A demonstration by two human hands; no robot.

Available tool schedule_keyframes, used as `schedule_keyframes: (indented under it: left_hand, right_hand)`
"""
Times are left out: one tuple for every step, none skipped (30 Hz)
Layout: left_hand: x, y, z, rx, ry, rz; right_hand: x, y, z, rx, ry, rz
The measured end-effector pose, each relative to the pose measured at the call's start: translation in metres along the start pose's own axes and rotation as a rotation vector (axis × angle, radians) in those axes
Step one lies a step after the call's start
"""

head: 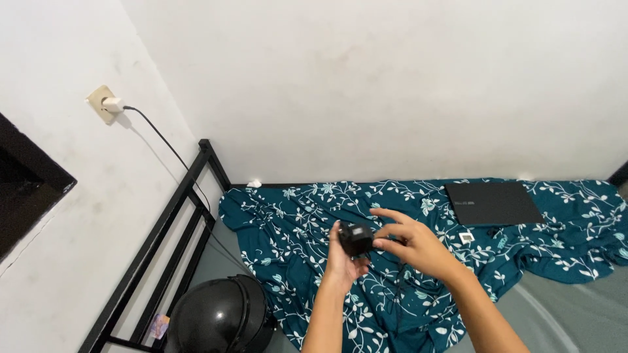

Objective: Coiling a laptop power adapter, placing it in a desk drawer, and kemudian tying a plastic bag.

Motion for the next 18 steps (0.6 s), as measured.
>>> schedule_keyframes:
  left_hand:
    - [-0.009, -0.010, -0.001, 0.004, 0.000, -0.002]
    - [-0.017, -0.019, -0.005, 0.069, 0.162, -0.017]
    - [-0.026, -0.028, -0.009, 0.134, 0.324, -0.033]
    - [-0.028, -0.031, -0.009, 0.133, 0.325, -0.034]
    - [-0.032, -0.034, -0.009, 0.080, 0.285, 0.076]
    - [-0.036, -0.037, -0.009, 0.029, 0.243, 0.188]
    - [-0.038, -0.038, -0.011, 0.028, 0.243, 0.188]
    - [-0.039, -0.039, -0.013, -0.068, 0.308, 0.132]
    - [-0.041, -0.041, -0.015, -0.164, 0.372, 0.074]
    - [-0.040, -0.040, -0.013, -0.167, 0.368, 0.072]
    - [-0.039, -0.038, -0.011, -0.159, 0.239, 0.084]
    - [-0.038, -0.037, -0.009, -0.150, 0.113, 0.097]
    - [-0.035, -0.033, -0.007, -0.154, 0.111, 0.095]
    - [-0.030, -0.030, -0.004, -0.140, 0.074, 0.044]
    - [-0.026, -0.027, -0.001, -0.127, 0.038, -0.008]
    - [-0.020, -0.024, -0.002, -0.127, 0.037, -0.009]
    - [-0.015, -0.020, -0.002, -0.104, -0.022, 0.009]
    - [-0.009, -0.018, -0.003, -0.081, -0.080, 0.026]
  right_hand:
    - [-0.002, 0.001, 0.006, -0.004, 0.002, 0.000]
    - [-0.004, 0.006, 0.012, -0.091, 0.072, 0.019]
    - [-0.007, 0.010, 0.018, -0.177, 0.143, 0.038]
    - [-0.010, 0.010, 0.016, -0.176, 0.144, 0.037]
    - [-0.013, 0.009, 0.014, -0.327, 0.179, 0.035]
    - [-0.016, 0.008, 0.010, -0.478, 0.213, 0.035]
    - [-0.019, 0.007, 0.001, -0.477, 0.213, 0.035]
    - [-0.022, 0.005, -0.008, -0.502, 0.278, 0.002]
    - [-0.025, 0.002, -0.017, -0.527, 0.343, -0.032]
    - [-0.024, 0.003, -0.016, -0.524, 0.342, -0.027]
    - [-0.023, 0.004, -0.014, -0.525, 0.393, -0.070]
    - [-0.022, 0.005, -0.013, -0.525, 0.445, -0.114]
    - [-0.018, 0.006, -0.003, -0.523, 0.445, -0.110]
    - [-0.013, 0.005, 0.006, -0.535, 0.438, -0.125]
    - [-0.009, 0.005, 0.015, -0.547, 0.432, -0.140]
    - [-0.005, -0.002, 0.001, -0.547, 0.432, -0.139]
    - [-0.002, -0.008, -0.014, -0.492, 0.438, -0.096]
    - [0.000, -0.015, -0.028, -0.437, 0.446, -0.054]
Point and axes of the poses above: each hand's wrist, its own y-axis towards the middle knuckle, its own x-axis out of the back of the hand, z = x × y, the point moved 1 cm from there along y, towards the middle knuckle, and after that the axes turned 2 degrees about -y, right-handed, at the moved point
